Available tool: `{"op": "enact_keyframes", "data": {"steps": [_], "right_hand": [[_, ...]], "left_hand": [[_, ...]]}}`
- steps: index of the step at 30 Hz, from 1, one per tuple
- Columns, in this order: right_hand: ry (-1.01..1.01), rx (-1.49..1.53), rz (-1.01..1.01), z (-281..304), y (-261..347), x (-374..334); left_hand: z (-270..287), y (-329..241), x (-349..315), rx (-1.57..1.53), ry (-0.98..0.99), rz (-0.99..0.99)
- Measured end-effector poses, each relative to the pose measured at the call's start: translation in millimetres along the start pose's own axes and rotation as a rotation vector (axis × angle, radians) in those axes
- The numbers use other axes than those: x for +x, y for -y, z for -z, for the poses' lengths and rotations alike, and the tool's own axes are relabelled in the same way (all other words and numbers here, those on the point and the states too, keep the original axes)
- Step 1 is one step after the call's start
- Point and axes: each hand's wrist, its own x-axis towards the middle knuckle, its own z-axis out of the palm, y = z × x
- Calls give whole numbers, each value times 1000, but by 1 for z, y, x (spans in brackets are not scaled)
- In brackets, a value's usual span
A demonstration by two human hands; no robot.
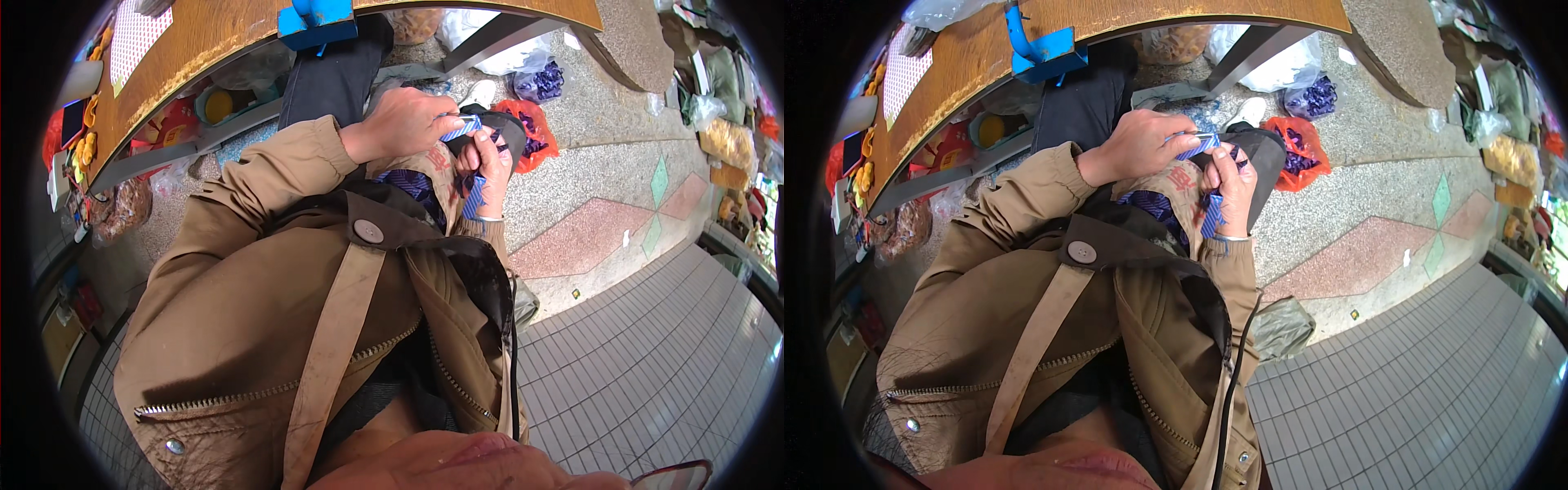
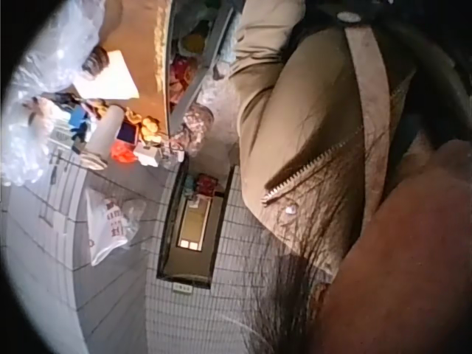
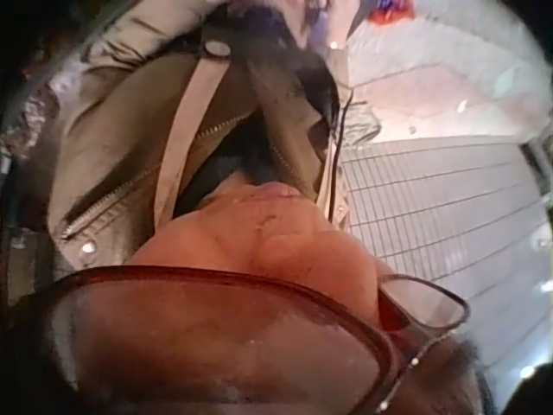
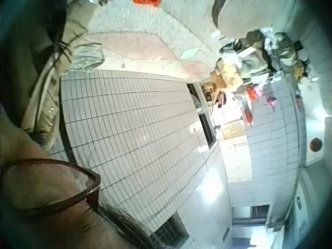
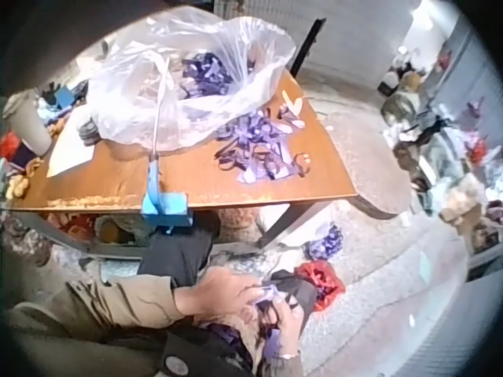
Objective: The person trims threads from patterned fabric strips using thread snips by hand.
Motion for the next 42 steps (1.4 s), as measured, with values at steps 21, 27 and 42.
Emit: {"op": "enact_keyframes", "data": {"steps": [21,27,42], "right_hand": [[52,78,-21,-4,2,-1],[50,80,-16,-3,2,-1],[-14,-42,127,1,-5,4]], "left_hand": [[-7,1,0,-48,-79,-32],[-7,1,0,-65,-66,-27],[-9,22,4,-888,222,297]]}}
